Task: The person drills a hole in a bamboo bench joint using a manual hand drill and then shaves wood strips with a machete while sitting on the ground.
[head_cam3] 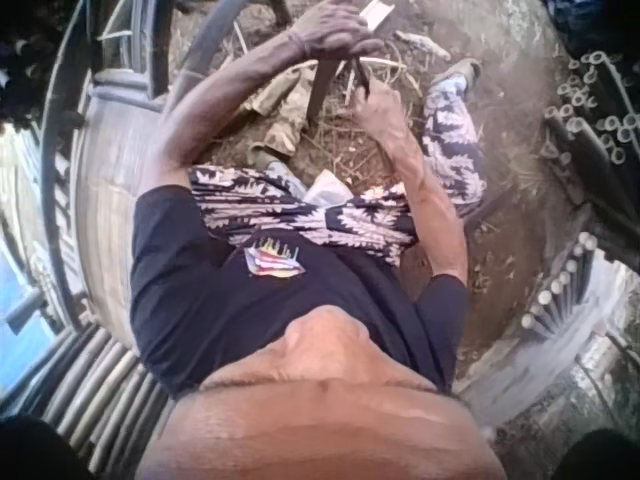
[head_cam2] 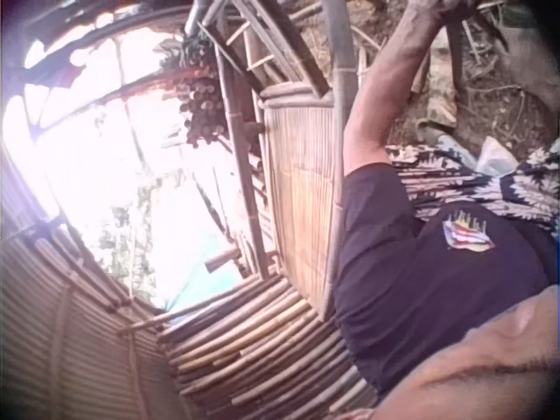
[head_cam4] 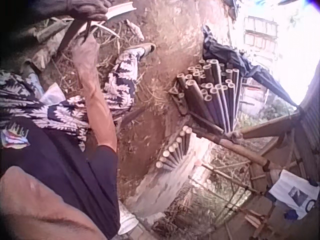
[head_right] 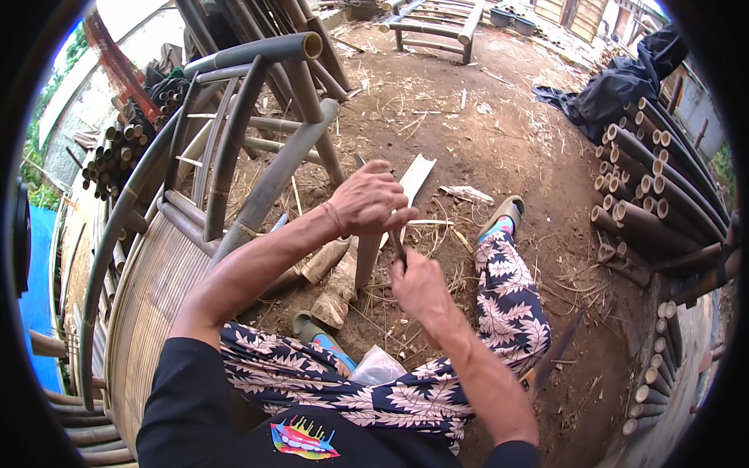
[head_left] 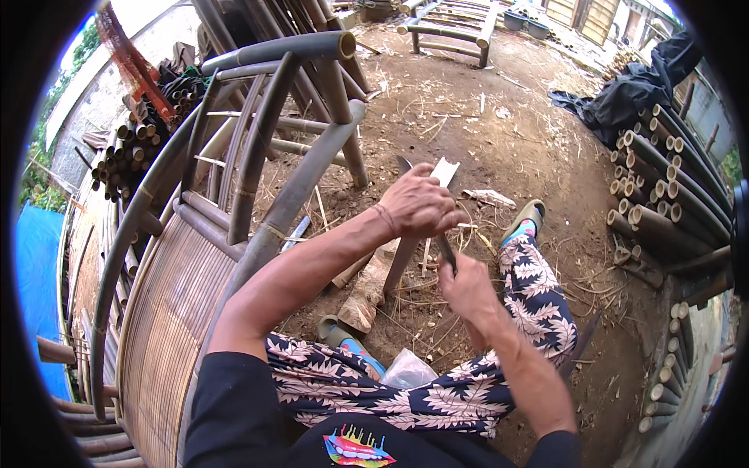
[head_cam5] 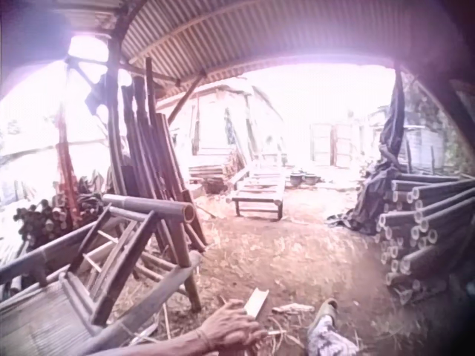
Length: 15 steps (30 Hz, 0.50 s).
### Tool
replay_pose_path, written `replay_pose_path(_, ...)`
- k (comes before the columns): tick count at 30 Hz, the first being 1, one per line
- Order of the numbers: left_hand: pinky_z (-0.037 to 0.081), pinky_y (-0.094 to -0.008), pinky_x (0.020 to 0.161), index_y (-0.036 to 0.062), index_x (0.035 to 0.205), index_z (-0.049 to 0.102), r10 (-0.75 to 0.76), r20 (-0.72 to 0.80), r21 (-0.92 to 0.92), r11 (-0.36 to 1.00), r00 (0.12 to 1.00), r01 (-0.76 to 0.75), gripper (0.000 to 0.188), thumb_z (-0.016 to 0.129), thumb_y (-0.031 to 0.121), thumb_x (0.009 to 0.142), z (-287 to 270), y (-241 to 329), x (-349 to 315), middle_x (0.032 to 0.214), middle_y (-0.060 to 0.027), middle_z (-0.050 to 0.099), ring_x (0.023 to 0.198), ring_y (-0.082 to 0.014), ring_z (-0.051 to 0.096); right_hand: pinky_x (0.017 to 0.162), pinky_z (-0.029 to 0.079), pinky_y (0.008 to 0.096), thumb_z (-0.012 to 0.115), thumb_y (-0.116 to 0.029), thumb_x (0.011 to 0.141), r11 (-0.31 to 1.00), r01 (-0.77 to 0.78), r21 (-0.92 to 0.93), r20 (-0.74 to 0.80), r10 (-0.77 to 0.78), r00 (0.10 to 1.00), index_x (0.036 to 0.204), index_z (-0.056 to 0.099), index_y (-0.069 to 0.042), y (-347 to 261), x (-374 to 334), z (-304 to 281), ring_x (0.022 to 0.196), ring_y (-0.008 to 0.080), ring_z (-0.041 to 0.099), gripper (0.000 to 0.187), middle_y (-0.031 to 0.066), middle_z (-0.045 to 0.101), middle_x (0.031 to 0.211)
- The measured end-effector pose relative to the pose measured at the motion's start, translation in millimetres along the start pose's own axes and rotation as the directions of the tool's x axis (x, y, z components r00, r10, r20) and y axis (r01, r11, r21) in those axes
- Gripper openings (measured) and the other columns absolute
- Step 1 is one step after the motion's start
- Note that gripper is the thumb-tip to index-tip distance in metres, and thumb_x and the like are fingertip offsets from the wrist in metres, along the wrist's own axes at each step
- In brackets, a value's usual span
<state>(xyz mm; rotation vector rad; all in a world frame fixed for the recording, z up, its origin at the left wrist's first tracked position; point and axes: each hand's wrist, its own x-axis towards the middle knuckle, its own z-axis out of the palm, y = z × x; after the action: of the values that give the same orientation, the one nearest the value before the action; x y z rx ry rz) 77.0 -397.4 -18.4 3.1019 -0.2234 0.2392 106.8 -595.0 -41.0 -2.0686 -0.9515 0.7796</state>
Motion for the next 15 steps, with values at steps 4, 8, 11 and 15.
replay_pose_path(4,0.017,-0.0572,0.117,0.0184,0.099,0.067,-0.057,0.086,-0.013,0.998,0.995,0.058,0.038,0.034,0.036,0.102,18.5,-4.5,10.9,0.089,-0.0018,0.063,0.097,-0.0158,0.062,0.06,0.057,0.0435,0.046,-0.016,0.098,0.659,0.17,-0.732,-0.123,-0.373,0.92,0.104,0.061,0.001,42.2,24.9,-10.0,0.07,0.036,0.07,0.023,0.0204,0.071,0.083)
replay_pose_path(8,0.015,-0.0583,0.119,0.0166,0.129,0.058,-0.096,0.102,0.004,0.995,0.99,0.096,0.04,0.043,0.025,0.093,29.5,-14.8,-16.6,0.12,-0.0024,0.06,0.125,-0.0167,0.05,0.071,0.053,0.0543,0.048,-0.022,0.097,0.935,0.19,-0.3,0.032,-0.189,0.982,0.097,0.06,0.003,21.1,11.3,5.7,0.079,0.0469,0.066,0.028,0.0283,0.067,0.082)
replay_pose_path(11,0.028,-0.0458,0.112,0.0102,0.136,0.053,-0.227,0.103,-0.159,0.957,0.968,0.241,0.048,0.047,0.015,0.089,33.5,-25.7,-21.9,0.107,-0.0042,0.064,0.107,-0.0203,0.057,0.076,0.052,0.0563,0.05,-0.022,0.096,0.977,-0.001,-0.214,0.084,0.019,0.996,0.095,0.061,0.002,50.5,6.1,41.1,0.082,0.0492,0.064,0.026,0.0303,0.066,0.084)
replay_pose_path(15,0.049,-0.0361,0.091,0.0057,0.136,0.055,-0.49,0.085,-0.743,0.549,0.868,0.382,0.047,0.055,0.005,0.088,38.9,-29.4,-38.1,0.093,-0.0111,0.066,0.083,-0.0257,0.063,0.077,0.051,0.0567,0.05,-0.022,0.096,0.976,-0.041,-0.214,0.063,0.055,0.996,0.096,0.061,0.002,93.5,6.0,88.8,0.083,0.049,0.064,0.027,0.0298,0.066,0.084)
